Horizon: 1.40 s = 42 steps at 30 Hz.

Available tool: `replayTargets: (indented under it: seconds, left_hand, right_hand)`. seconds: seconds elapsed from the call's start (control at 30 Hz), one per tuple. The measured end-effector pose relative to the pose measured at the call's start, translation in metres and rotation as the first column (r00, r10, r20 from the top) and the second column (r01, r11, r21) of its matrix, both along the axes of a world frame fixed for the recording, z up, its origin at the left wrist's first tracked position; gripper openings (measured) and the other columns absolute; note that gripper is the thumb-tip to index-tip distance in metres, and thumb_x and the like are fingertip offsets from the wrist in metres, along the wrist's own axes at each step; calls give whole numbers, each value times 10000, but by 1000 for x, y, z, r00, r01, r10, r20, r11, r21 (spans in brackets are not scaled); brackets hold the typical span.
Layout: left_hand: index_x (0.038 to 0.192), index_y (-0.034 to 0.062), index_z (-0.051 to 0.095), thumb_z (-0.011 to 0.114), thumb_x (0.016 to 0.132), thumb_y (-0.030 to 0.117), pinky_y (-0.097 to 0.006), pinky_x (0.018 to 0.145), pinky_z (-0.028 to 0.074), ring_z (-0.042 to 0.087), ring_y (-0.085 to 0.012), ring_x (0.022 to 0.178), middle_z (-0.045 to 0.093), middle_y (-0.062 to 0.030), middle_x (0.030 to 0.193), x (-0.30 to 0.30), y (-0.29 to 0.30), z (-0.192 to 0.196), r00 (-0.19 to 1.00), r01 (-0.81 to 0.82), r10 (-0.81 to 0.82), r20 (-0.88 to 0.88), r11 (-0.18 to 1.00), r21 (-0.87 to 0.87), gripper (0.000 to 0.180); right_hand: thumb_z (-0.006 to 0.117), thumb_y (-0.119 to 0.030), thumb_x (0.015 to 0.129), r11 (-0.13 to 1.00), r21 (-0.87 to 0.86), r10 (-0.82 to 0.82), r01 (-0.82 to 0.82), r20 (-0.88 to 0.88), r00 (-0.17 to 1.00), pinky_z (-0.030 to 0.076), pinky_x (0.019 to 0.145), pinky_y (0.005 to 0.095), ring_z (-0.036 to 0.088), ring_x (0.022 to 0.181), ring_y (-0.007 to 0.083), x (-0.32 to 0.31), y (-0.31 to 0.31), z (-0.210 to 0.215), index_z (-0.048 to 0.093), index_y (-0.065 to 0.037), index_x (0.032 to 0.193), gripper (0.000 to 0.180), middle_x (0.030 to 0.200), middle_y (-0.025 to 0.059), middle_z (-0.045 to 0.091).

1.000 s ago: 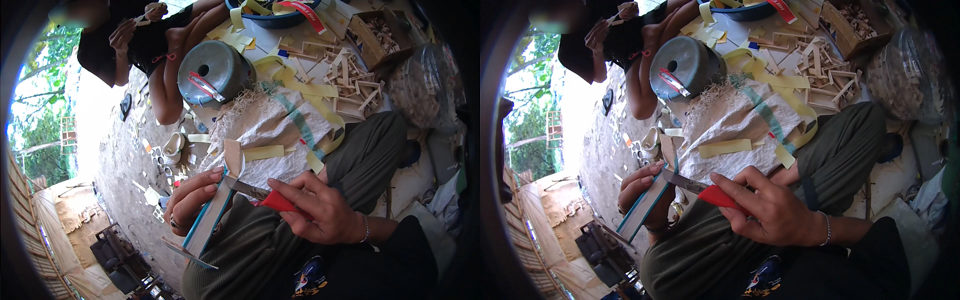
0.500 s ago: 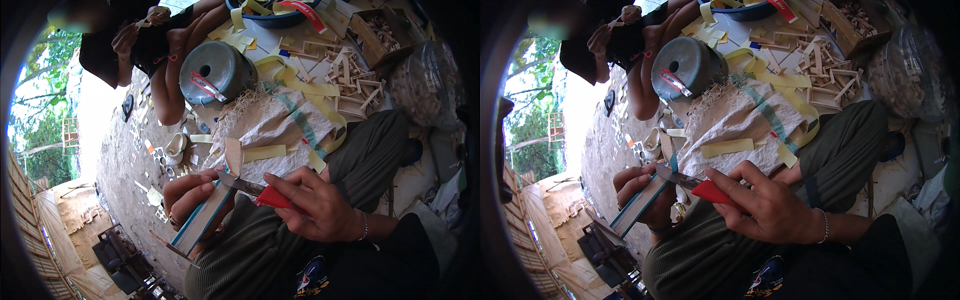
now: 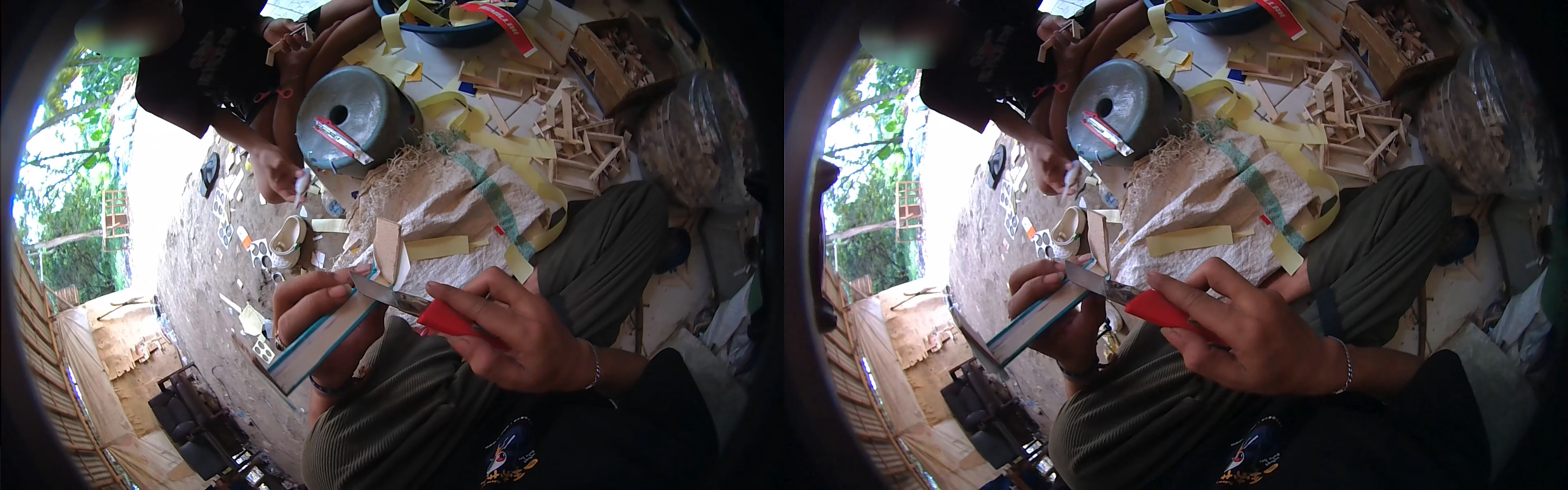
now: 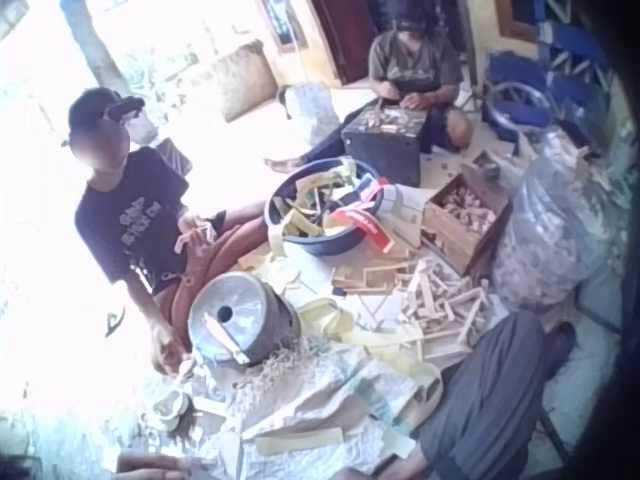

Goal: The person assembles a small rectangular wooden frame by wrapping a teal printed strip around a wooden block and trimming the excess with a red utility knife. They fold the strip around the block, cut the corners, and press the edges to form a finished frame.

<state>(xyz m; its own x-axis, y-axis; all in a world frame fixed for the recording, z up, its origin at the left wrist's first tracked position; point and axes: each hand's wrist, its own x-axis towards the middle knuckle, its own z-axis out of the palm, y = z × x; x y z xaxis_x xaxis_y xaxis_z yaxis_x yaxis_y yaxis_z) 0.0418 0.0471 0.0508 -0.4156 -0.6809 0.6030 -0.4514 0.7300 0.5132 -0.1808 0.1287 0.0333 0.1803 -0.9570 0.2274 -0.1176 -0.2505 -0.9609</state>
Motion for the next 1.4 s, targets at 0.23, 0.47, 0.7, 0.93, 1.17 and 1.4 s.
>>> replayTargets:
  seconds: [0.23,0.47,0.7,0.93,1.17,1.4]
  left_hand:
    - [1192,-18,530,759,761,-177,-360,936,583,653,-235,1080,609,-149,1136,-1,4,-6,883,63,194,-426,853,518,513]
    - [1263,14,508,732,853,-89,-344,907,564,672,-207,1062,671,-126,1145,-8,0,-4,683,445,400,-611,436,782,478]
    - [1325,63,487,712,905,40,-349,887,575,683,-232,1011,654,-111,1150,-17,-4,-10,660,597,476,-581,137,790,478]
    - [1332,86,486,709,907,24,-355,914,566,677,-222,1044,651,-82,1164,-23,-4,-13,648,653,498,-577,26,757,483]
    - [1253,55,477,718,933,47,-283,878,535,660,-156,986,658,-65,1024,-26,0,-10,682,657,436,-587,-14,754,401]
    - [1282,30,434,735,917,33,-271,863,531,658,-127,952,648,-52,991,-25,-1,-19,723,625,341,-600,46,779,473]
  right_hand:
    - [648,-142,915,956,-21,-293,293,-122,948,526,779,378,616,879,266,-13,3,-56,577,2,1366,479,1038,149,583]
    - [696,-245,895,986,16,-99,166,-748,656,485,828,421,619,902,334,-14,1,-209,605,-28,1300,469,1117,141,610]
    - [727,-258,890,970,-120,-237,209,-630,739,470,837,403,648,959,268,-14,-14,-176,674,-76,1205,368,1075,86,666]
    - [854,-107,750,780,-604,-455,165,-365,813,446,852,386,639,964,177,-25,-27,-27,744,-106,1070,339,1112,50,691]
    - [831,-135,761,834,-551,-295,35,-391,872,418,812,361,665,876,134,-21,-49,-9,762,-131,1036,283,996,7,730]
    - [806,-119,778,904,-427,-180,2,-376,909,417,811,360,664,834,163,-23,-50,-16,734,-108,970,205,914,4,705]
